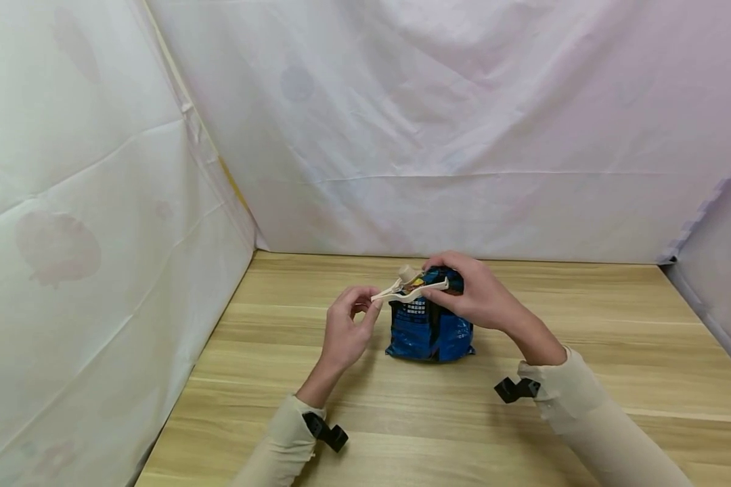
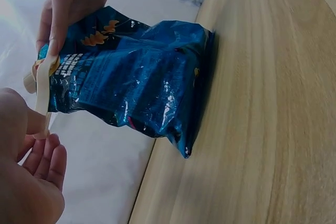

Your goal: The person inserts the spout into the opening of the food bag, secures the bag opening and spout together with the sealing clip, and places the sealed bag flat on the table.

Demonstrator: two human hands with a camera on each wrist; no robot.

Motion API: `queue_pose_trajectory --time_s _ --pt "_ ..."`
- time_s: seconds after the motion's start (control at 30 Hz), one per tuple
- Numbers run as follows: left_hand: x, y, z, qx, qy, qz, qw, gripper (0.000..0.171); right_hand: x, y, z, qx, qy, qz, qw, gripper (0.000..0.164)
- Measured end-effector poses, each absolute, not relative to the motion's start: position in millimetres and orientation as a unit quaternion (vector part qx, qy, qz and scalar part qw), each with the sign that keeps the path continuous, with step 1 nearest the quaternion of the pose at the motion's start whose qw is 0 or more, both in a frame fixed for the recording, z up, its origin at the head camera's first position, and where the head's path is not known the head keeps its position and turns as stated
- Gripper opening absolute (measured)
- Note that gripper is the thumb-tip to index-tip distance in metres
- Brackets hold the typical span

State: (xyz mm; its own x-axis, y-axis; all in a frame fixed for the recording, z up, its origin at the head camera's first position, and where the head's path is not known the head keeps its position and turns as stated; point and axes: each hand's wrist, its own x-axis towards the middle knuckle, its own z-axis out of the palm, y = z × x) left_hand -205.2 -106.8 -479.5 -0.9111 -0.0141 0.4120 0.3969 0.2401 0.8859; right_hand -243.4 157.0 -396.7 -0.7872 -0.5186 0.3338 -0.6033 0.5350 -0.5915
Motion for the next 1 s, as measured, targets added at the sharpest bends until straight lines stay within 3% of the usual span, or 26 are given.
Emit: queue_pose_trajectory --time_s 0.47,0.63,0.8,1.0 --pt "-217 -83 -462 -0.209 -0.766 -0.591 0.144 0.047 -242 162 -399 0.331 -0.859 0.385 0.068 0.035" --pt "-222 -77 -459 -0.221 -0.765 -0.589 0.138 0.045 -241 162 -401 0.327 -0.857 0.393 0.068 0.036" --pt "-222 -77 -457 -0.216 -0.763 -0.591 0.146 0.041 -239 161 -403 0.326 -0.844 0.419 0.072 0.049" --pt "-222 -78 -455 -0.211 -0.762 -0.593 0.151 0.039 -239 159 -405 0.355 -0.835 0.403 0.119 0.024"
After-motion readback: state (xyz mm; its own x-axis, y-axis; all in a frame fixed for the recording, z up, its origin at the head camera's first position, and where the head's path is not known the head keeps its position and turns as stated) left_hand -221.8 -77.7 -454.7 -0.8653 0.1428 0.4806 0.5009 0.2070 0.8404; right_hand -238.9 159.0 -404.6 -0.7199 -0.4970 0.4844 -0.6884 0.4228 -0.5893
